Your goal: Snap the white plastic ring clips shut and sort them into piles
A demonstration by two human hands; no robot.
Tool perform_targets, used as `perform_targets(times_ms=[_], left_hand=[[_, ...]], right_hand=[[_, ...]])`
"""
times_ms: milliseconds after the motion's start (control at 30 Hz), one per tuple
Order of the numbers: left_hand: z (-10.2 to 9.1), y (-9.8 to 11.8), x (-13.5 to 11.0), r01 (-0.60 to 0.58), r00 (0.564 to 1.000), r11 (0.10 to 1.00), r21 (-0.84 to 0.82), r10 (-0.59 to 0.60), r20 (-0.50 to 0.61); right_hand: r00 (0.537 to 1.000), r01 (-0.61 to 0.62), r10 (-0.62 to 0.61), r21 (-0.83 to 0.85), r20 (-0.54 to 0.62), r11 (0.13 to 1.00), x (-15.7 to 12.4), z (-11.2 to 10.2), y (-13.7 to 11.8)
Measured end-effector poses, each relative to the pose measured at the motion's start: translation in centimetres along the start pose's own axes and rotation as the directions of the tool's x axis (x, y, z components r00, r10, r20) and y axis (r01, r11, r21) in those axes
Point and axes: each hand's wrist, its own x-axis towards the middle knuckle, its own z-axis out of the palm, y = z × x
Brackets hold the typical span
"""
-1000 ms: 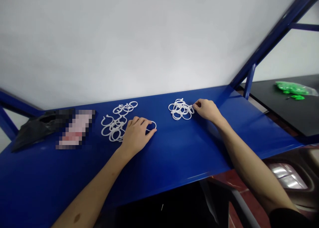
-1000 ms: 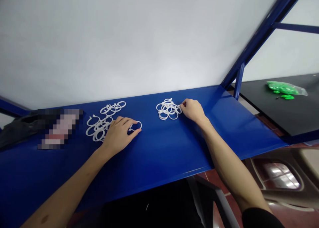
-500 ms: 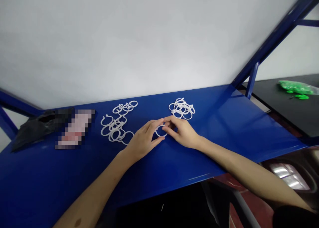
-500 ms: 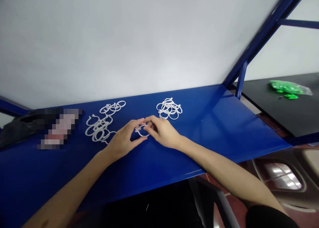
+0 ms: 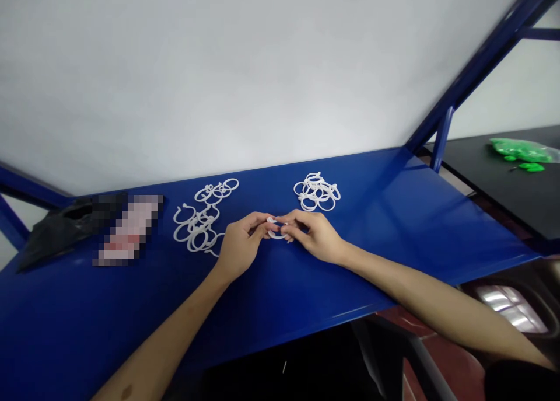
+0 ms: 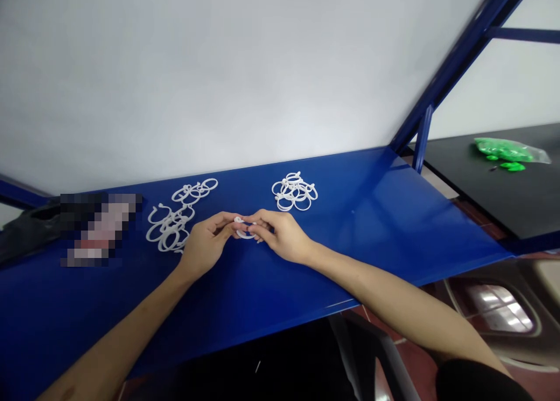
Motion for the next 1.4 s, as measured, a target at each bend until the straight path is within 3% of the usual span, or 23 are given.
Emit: perform_targets(times_ms=[233, 467, 600, 767, 967, 1167, 1400], left_hand=[[0.7, 0.2, -1.0, -0.143, 0.98, 0.967, 0.212, 0.169, -0.108], [0.7, 0.1, -0.8, -0.231, 0.963, 0.927, 0.297, 0.261, -0.067], [0.5, 0.5, -0.3, -0.314, 0.935, 0.838, 0.446, 0.354, -0.007], [-0.7, 0.1, 0.5, -0.261, 0.942, 0.632, 0.729, 0.332, 0.049], [-4.0, -2.7, 2.1, -0.096, 0.963, 0.491, 0.866, 0.264, -0.043], [-5.7, -5.2, 3.0, -0.018, 0.994, 0.48, 0.877, 0.102, -0.035], [-5.8, -4.5, 3.0, -0.018, 0.982, 0.45, 0.893, 0.175, -0.068]], right_hand=[[0.995, 0.093, -0.09, -0.08, 0.04, 0.992, -0.2, -0.3, -0.2], [0.966, 0.254, -0.229, -0.287, 0.118, 0.924, -0.2, -0.7, 0.1], [0.961, 0.264, -0.276, -0.385, 0.024, 0.884, 1.0, -1.2, 0.5], [0.942, 0.05, -0.232, -0.587, -0.24, 0.808, 2.7, -4.0, 2.0], [0.877, -0.269, -0.146, -0.72, -0.458, 0.64, 3.4, -9.0, 4.5], [0.894, -0.299, -0.11, -0.76, -0.435, 0.578, 3.4, -9.9, 5.5], [0.878, -0.282, -0.189, -0.796, -0.439, 0.536, 3.0, -9.6, 4.5]])
